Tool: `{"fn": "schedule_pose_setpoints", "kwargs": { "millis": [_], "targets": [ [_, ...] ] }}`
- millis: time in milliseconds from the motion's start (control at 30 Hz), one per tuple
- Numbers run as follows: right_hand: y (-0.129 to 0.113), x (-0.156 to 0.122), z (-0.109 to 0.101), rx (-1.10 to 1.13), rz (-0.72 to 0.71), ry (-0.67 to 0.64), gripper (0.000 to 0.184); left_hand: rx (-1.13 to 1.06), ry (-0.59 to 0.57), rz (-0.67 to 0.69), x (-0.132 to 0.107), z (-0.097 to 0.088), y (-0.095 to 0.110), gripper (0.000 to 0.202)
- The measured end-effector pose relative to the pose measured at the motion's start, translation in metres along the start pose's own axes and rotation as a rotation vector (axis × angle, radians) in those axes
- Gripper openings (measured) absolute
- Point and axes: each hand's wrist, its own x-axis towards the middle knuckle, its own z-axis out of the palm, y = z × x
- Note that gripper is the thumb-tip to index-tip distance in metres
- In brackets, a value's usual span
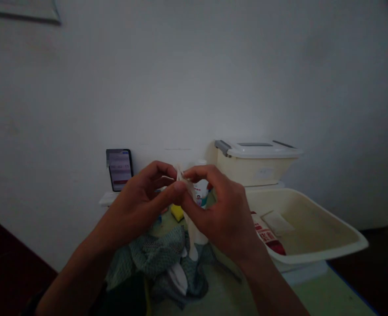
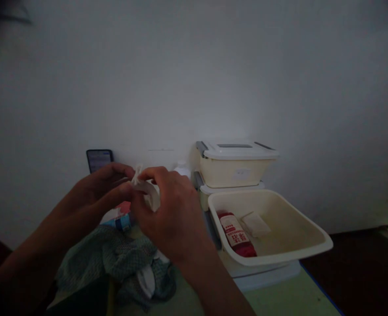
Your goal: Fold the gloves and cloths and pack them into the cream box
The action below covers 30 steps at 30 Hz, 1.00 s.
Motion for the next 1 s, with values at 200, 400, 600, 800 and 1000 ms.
{"fn": "schedule_pose_setpoints", "kwargs": {
  "millis": [200, 400, 600, 800, 1000],
  "targets": [
    [0.001, -0.001, -0.007, 0.212, 0.002, -0.138, 0.027, -0.022, 0.033, 0.021, 0.002, -0.007, -0.005, 0.03],
    [0.003, 0.002, -0.012, 0.216, 0.002, -0.091, 0.022, 0.066, 0.075, 0.066, 0.0, -0.012, -0.003, 0.015],
    [0.011, 0.005, -0.013, 0.236, 0.145, -0.077, 0.035, 0.017, 0.03, 0.069, -0.002, -0.015, 0.0, 0.004],
    [0.015, 0.005, -0.011, 0.453, 0.217, -0.112, 0.02, 0.014, -0.01, 0.127, 0.001, -0.012, -0.002, 0.012],
    [0.013, 0.007, -0.011, 0.502, 0.26, -0.023, 0.021, 0.093, 0.127, 0.251, -0.001, -0.008, -0.001, 0.027]
  ]
}}
